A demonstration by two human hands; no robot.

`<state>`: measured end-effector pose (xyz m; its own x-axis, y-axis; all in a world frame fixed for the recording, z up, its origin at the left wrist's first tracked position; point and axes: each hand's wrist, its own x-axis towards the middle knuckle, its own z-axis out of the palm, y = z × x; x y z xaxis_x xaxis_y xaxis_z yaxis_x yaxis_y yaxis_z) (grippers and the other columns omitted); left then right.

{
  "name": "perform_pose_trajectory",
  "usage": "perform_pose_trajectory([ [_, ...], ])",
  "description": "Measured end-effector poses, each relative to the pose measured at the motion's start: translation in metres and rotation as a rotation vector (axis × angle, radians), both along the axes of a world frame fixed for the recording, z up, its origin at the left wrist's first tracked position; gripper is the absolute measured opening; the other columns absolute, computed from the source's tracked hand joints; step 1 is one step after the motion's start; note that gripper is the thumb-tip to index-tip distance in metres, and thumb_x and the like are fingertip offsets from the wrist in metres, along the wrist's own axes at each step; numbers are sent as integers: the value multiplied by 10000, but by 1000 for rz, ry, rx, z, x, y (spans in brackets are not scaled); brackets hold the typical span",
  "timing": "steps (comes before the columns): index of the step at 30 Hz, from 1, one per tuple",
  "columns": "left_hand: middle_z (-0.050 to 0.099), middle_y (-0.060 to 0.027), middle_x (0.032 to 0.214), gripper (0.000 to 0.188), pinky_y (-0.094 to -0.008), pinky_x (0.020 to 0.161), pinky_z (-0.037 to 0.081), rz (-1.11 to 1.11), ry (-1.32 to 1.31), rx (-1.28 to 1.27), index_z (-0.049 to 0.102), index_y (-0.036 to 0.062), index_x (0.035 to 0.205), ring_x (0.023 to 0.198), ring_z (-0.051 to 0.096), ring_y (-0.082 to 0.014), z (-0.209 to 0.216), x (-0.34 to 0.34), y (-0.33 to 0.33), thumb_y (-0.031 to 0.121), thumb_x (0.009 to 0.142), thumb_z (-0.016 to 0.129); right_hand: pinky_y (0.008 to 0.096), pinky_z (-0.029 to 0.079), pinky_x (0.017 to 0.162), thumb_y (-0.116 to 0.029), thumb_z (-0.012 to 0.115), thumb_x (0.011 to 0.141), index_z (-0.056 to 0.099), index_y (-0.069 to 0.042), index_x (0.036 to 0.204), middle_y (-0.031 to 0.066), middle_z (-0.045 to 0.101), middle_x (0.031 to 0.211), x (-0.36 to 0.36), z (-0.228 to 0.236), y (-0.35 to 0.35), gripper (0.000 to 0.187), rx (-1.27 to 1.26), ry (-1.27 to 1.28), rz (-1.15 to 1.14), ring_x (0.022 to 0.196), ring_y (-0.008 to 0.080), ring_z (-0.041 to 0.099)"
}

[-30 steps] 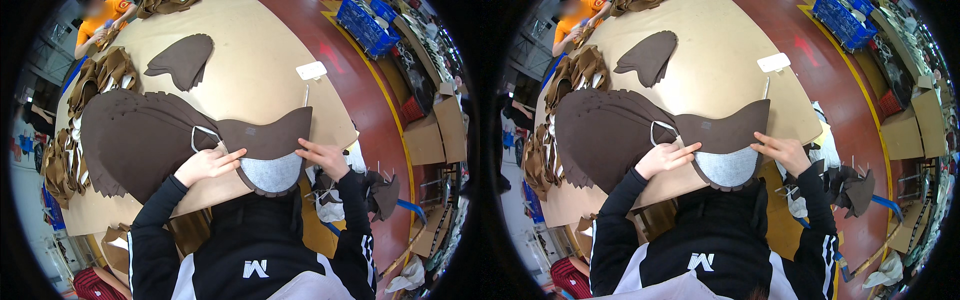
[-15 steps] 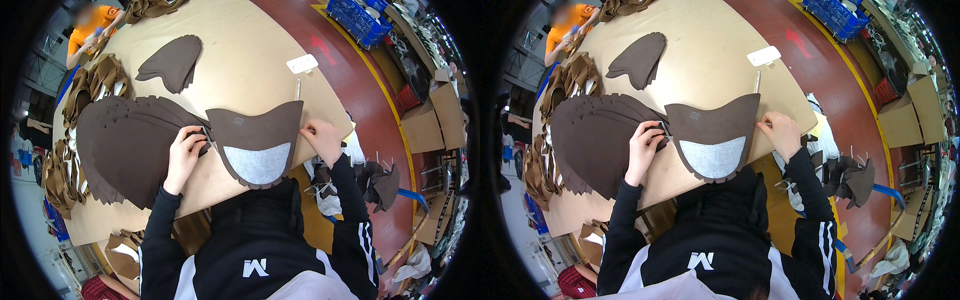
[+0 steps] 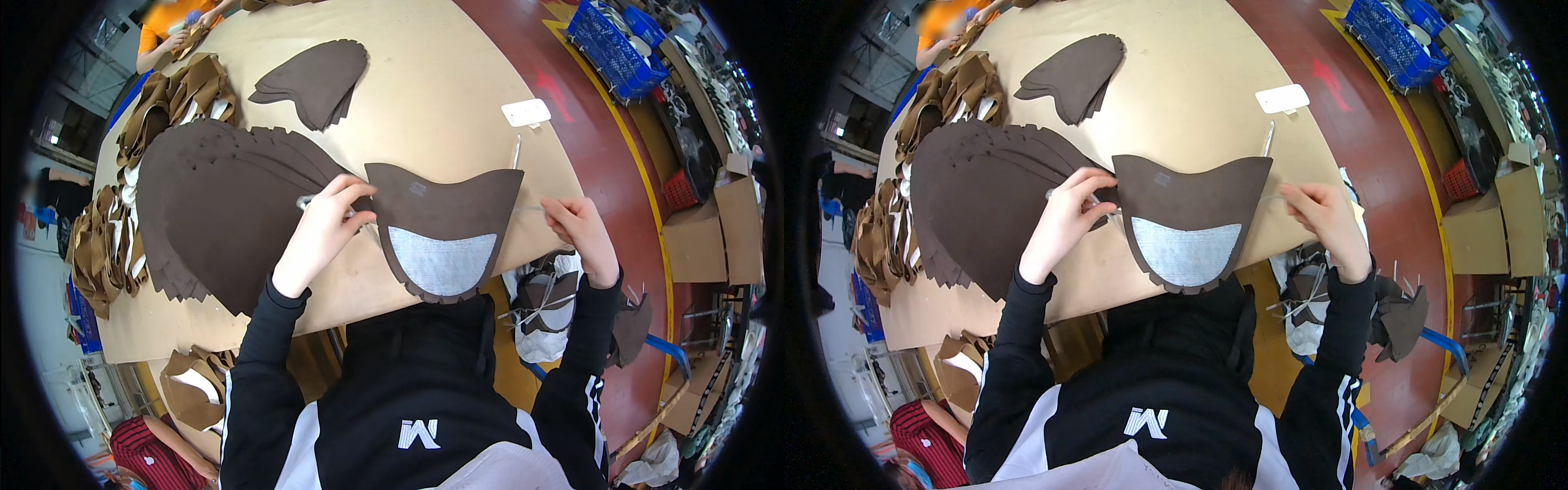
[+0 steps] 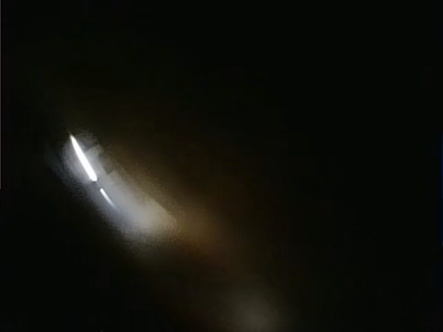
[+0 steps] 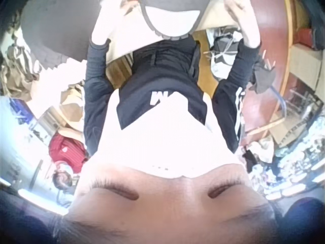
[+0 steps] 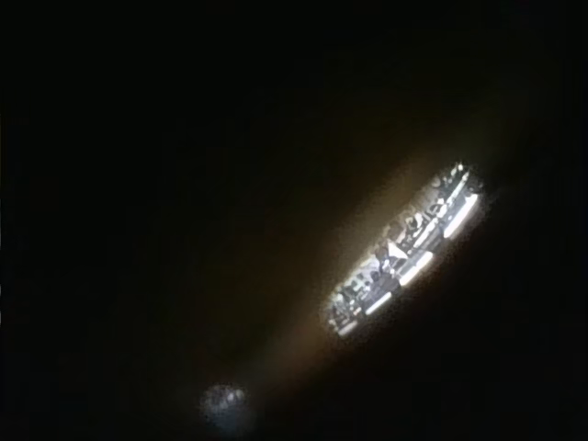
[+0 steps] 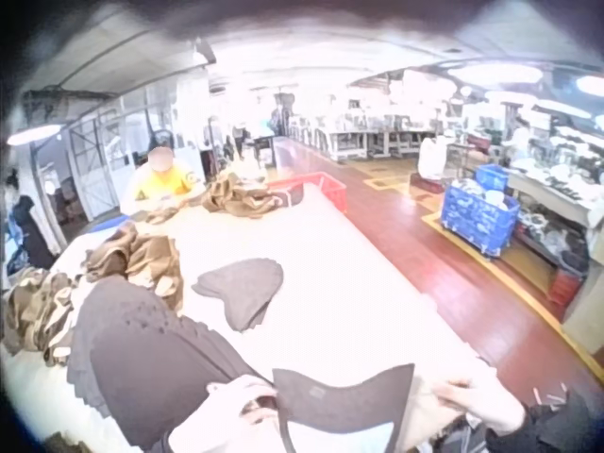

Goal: The person sorts and stacks dark brown fabric pieces on a table, aligning edges and smoothing surfaces. They occasionally measure a piece with a tape measure and mark it with a pen before stacking it with others.

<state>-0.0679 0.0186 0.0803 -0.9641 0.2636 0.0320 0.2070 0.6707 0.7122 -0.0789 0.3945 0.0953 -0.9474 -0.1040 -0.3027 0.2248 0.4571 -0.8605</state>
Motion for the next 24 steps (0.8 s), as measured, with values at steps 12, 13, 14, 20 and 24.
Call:
perform_pose_trajectory([
  [12, 639, -81, 1037, 291, -273, 732, 449, -211, 7, 468, 661, -1, 1214, 817, 539, -133, -73, -15, 24, 186, 1008, 575, 379, 522, 870, -193, 593, 930, 705, -15, 940, 140, 707, 963, 18, -46, -265, 211, 1127, 773, 463, 997, 277, 691],
  [13, 641, -68, 1007, 285, -245, 720, 434, -187, -51, 548, 678, -6, 1184, 812, 532, -111, -79, -12, 25, 200, 1020, 569, 378, 518, 867, -226, 606, 926, 707, -21, 916, 138, 707, 938, 26, -33, -264, 229, 984, 859, 469, 974, 283, 695],
  [14, 644, -56, 977, 288, -217, 708, 419, -142, -105, 616, 694, -11, 1155, 807, 524, -90, -81, -6, 21, 213, 1032, 562, 377, 514, 864, -260, 618, 921, 708, -27, 892, 137, 706, 914, 35, -19, -265, 251, 819, 947, 484, 950, 289, 698],
  [20, 664, -10, 945, 340, -200, 678, 425, 208, -348, 1059, 666, -24, 1220, 759, 533, -58, -50, -1, -8, 246, 1046, 554, 426, 516, 548, -410, 615, 950, 711, -83, 845, 119, 666, 651, 29, -31, -214, 357, 76, 619, 399, 604, 331, 672],
  [24, 658, -15, 949, 317, -198, 694, 434, 167, -268, 894, 672, -16, 1200, 760, 533, -66, -45, 4, -5, 232, 1048, 546, 436, 507, 575, -365, 606, 961, 658, -86, 1093, 132, 682, 693, 4, -54, -202, 313, 119, 328, 360, 661, 349, 680],
])
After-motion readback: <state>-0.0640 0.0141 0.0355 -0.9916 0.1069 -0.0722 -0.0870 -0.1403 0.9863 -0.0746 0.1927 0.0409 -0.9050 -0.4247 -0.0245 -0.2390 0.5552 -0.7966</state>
